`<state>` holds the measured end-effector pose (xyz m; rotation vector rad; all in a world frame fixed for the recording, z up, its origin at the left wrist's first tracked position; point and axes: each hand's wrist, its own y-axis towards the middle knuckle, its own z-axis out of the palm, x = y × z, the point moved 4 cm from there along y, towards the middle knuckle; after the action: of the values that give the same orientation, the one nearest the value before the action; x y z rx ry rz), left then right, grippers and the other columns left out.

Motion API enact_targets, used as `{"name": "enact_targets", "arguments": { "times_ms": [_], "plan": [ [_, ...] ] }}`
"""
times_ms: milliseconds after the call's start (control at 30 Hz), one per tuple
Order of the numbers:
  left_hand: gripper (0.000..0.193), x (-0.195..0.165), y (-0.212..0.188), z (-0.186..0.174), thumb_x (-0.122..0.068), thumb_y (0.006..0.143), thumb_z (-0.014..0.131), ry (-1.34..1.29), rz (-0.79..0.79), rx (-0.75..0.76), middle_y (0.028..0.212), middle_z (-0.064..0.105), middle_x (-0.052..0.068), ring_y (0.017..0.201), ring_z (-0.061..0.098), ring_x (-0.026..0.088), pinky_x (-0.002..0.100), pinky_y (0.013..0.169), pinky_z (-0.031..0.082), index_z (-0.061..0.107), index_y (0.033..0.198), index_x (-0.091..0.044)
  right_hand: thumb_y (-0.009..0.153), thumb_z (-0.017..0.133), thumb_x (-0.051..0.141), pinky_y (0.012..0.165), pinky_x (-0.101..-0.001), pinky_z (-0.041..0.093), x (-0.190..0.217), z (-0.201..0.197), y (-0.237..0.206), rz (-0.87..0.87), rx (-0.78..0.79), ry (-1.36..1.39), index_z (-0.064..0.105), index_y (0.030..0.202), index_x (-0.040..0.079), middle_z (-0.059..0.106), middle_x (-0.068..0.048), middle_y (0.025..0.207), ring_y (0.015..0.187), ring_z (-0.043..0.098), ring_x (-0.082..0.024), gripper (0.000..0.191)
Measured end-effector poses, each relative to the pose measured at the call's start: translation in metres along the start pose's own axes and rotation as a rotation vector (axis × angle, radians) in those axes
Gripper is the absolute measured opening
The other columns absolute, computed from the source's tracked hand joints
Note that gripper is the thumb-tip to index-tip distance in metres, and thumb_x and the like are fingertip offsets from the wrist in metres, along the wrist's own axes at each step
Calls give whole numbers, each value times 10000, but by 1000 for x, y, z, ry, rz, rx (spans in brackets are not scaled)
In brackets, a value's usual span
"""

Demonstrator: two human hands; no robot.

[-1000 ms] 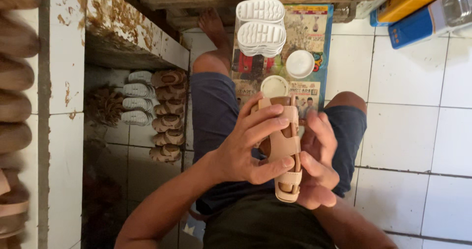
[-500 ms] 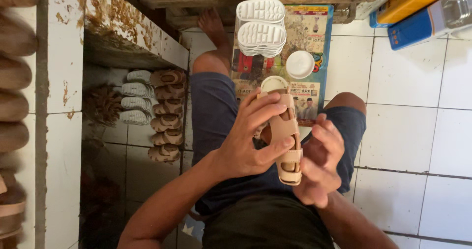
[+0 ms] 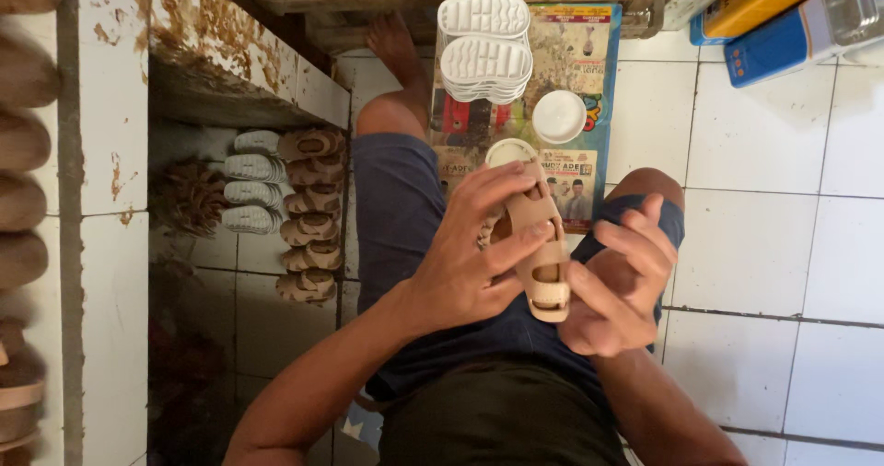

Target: The person sits on the workshop floor and fits leather straps over wooden sandal lasts, pressing and shaping the straps by hand to seat them on the lasts. They occasionally reach to the side table for material and place finished strapped sandals on the shelf beside them.

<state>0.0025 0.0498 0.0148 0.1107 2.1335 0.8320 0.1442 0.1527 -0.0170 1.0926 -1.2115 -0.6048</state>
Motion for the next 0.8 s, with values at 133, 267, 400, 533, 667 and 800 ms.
{"name": "enact_targets", "arguments": {
  "times_ms": [133,267,400,533,667,800],
  "plan": [
    [784,-1,0,1,-2,848,825,-10,-14,13,1570,390,137,1479,424,389,596,1239,374,439,1485,-246,1106,257,524,1220,-568,378,-6,6,6,152,52,-55,709,1001,28,625,-230,1209,1275,554,-357,679],
    [752,4,-1,4,-24,899,850,-12,-36,11,1604,374,140,1494,408,375,571,1257,373,439,1497,-224,1120,191,558,1152,-565,396,2,17,15,55,28,239,561,1023,-14,600,-330,1222,1265,545,-426,688],
    [725,15,-7,1,-34,841,852,36,-64,9,1585,388,138,1501,410,374,575,1252,366,498,1451,-198,1126,339,473,1157,-491,413,-7,9,12,333,132,320,650,996,29,631,-222,1238,1269,546,-346,557],
    [712,30,-22,-13,-15,846,801,-54,-192,-40,1614,365,125,1553,346,395,522,1282,421,502,1464,-202,1086,597,231,1096,-474,488,-54,5,-17,746,551,104,640,1183,-3,676,-195,1298,1259,617,-351,257],
    [707,33,-42,-28,-88,879,858,111,-199,-142,1603,339,140,1569,310,414,612,1357,235,456,1455,-169,923,760,325,1101,-601,376,-110,39,-53,435,1024,-259,650,1331,43,490,-307,1459,1369,423,-499,508],
    [700,29,-60,-36,-60,957,843,64,-261,-172,1623,312,181,1587,342,396,514,1293,417,415,1510,-99,885,804,375,1124,-639,302,-138,62,-83,170,1115,-418,686,1370,66,451,-325,1494,1392,379,-522,587]
  ]
}}
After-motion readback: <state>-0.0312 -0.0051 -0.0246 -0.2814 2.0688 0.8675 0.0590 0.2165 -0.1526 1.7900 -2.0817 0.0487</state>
